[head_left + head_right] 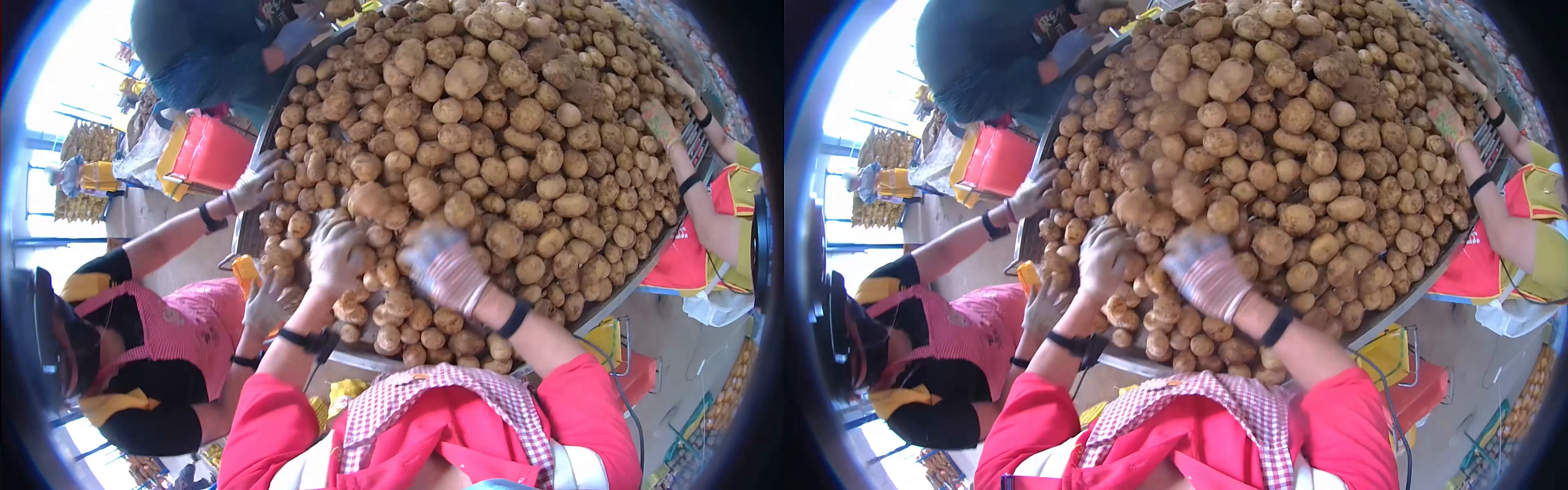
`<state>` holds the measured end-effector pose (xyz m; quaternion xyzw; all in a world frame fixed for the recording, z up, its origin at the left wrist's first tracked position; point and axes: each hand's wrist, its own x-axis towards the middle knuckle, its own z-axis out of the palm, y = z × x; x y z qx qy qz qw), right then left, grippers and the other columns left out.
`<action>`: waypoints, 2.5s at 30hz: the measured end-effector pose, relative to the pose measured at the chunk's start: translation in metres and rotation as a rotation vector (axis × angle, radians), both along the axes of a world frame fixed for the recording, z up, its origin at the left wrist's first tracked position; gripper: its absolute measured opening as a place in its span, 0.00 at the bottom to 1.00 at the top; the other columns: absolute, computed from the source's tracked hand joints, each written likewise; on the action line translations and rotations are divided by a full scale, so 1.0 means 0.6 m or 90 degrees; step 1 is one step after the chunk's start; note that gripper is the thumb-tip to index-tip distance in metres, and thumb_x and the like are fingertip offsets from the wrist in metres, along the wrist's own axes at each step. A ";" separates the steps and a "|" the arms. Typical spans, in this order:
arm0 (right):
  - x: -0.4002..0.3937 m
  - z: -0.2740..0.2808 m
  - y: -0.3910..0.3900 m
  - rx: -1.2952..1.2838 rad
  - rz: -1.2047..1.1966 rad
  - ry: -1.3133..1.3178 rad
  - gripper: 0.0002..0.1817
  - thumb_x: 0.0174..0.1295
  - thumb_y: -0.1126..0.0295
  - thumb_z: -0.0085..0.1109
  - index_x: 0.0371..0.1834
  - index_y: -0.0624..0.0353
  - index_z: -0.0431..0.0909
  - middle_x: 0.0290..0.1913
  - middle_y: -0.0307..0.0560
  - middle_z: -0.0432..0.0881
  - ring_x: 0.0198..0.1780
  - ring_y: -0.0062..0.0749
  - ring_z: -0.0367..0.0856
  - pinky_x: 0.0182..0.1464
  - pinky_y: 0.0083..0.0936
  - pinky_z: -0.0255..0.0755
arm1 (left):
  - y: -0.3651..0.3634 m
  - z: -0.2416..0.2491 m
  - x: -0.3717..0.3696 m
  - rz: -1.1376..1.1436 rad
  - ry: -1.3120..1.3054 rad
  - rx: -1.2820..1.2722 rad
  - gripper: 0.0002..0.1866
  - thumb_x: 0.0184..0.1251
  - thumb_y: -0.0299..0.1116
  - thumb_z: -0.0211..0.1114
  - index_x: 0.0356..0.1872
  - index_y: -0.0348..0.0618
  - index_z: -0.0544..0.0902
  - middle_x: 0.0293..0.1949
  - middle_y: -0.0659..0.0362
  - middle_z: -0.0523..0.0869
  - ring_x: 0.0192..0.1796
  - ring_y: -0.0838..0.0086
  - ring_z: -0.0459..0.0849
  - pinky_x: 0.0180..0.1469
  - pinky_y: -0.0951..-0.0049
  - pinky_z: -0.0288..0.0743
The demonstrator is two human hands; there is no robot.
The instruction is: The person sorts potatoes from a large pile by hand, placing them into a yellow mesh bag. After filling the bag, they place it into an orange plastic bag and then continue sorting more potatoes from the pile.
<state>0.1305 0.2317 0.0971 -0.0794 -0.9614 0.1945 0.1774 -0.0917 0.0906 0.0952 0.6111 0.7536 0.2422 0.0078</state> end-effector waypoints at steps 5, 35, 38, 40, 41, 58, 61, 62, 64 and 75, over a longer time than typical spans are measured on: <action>-0.067 0.093 0.117 0.005 -0.093 0.109 0.18 0.60 0.61 0.60 0.54 0.50 0.78 0.55 0.49 0.79 0.59 0.45 0.74 0.60 0.47 0.67 | 0.038 0.043 -0.050 0.161 -0.064 0.098 0.13 0.58 0.22 0.63 0.45 0.41 0.84 0.48 0.50 0.85 0.56 0.55 0.81 0.62 0.60 0.72; 0.026 0.022 0.127 -0.174 -0.151 -0.030 0.38 0.42 0.62 0.78 0.61 0.49 0.73 0.62 0.53 0.71 0.60 0.56 0.70 0.62 0.48 0.69 | 0.528 0.041 -0.025 0.162 -0.012 -0.121 0.38 0.56 0.46 0.73 0.68 0.54 0.68 0.61 0.39 0.74 0.58 0.48 0.79 0.61 0.54 0.76; 0.040 0.024 0.142 -0.432 -0.161 0.058 0.37 0.51 0.57 0.74 0.65 0.51 0.70 0.63 0.51 0.73 0.58 0.51 0.76 0.57 0.46 0.75 | 0.515 0.047 -0.077 0.109 -0.108 -0.081 0.35 0.60 0.44 0.71 0.68 0.52 0.69 0.59 0.40 0.77 0.54 0.51 0.83 0.58 0.55 0.78; 0.044 0.029 0.154 -0.702 -0.171 0.145 0.37 0.57 0.52 0.71 0.68 0.52 0.68 0.64 0.50 0.73 0.58 0.48 0.79 0.54 0.45 0.80 | 0.490 0.068 -0.081 0.065 -0.172 -0.013 0.32 0.62 0.41 0.68 0.67 0.49 0.69 0.58 0.42 0.79 0.52 0.54 0.84 0.55 0.56 0.80; 0.043 0.034 0.159 -1.074 -0.178 0.240 0.37 0.62 0.46 0.64 0.70 0.53 0.65 0.65 0.49 0.73 0.58 0.46 0.80 0.52 0.44 0.83 | 0.465 0.082 -0.070 0.058 -0.546 0.027 0.31 0.63 0.41 0.67 0.66 0.47 0.69 0.57 0.45 0.79 0.56 0.57 0.82 0.54 0.57 0.81; 0.039 0.083 0.027 -0.689 -0.141 0.156 0.29 0.73 0.49 0.52 0.65 0.61 0.70 0.61 0.53 0.75 0.63 0.42 0.74 0.67 0.36 0.66 | 0.074 0.031 0.164 -0.245 -1.909 0.287 0.41 0.68 0.65 0.51 0.69 0.40 0.67 0.67 0.46 0.71 0.70 0.50 0.67 0.72 0.42 0.59; 0.002 0.070 0.100 -0.104 -0.185 0.034 0.24 0.65 0.60 0.61 0.62 0.54 0.73 0.63 0.53 0.75 0.61 0.51 0.72 0.66 0.41 0.66 | 0.041 0.029 0.177 0.103 -1.830 0.154 0.39 0.69 0.66 0.50 0.64 0.40 0.73 0.61 0.47 0.78 0.65 0.49 0.75 0.70 0.44 0.64; -0.012 0.068 0.120 -0.018 -0.243 -0.025 0.23 0.61 0.66 0.64 0.61 0.52 0.75 0.63 0.53 0.75 0.61 0.54 0.71 0.64 0.42 0.67 | 0.035 0.030 0.181 0.101 -1.827 0.158 0.39 0.69 0.66 0.50 0.64 0.40 0.73 0.61 0.47 0.78 0.65 0.49 0.75 0.70 0.44 0.64; -0.029 0.009 0.165 0.133 -0.221 -0.099 0.25 0.59 0.66 0.66 0.61 0.49 0.75 0.62 0.52 0.76 0.61 0.54 0.71 0.64 0.42 0.67 | 0.026 0.026 0.189 -0.006 -1.845 0.132 0.38 0.69 0.66 0.49 0.62 0.39 0.75 0.55 0.47 0.81 0.60 0.51 0.79 0.66 0.47 0.72; 0.090 0.074 0.055 -1.358 -0.132 0.209 0.28 0.72 0.55 0.54 0.71 0.53 0.66 0.62 0.48 0.76 0.60 0.38 0.80 0.50 0.37 0.84 | 0.003 0.070 0.200 0.023 -1.786 0.042 0.38 0.70 0.66 0.49 0.69 0.48 0.70 0.62 0.48 0.77 0.60 0.50 0.79 0.57 0.44 0.79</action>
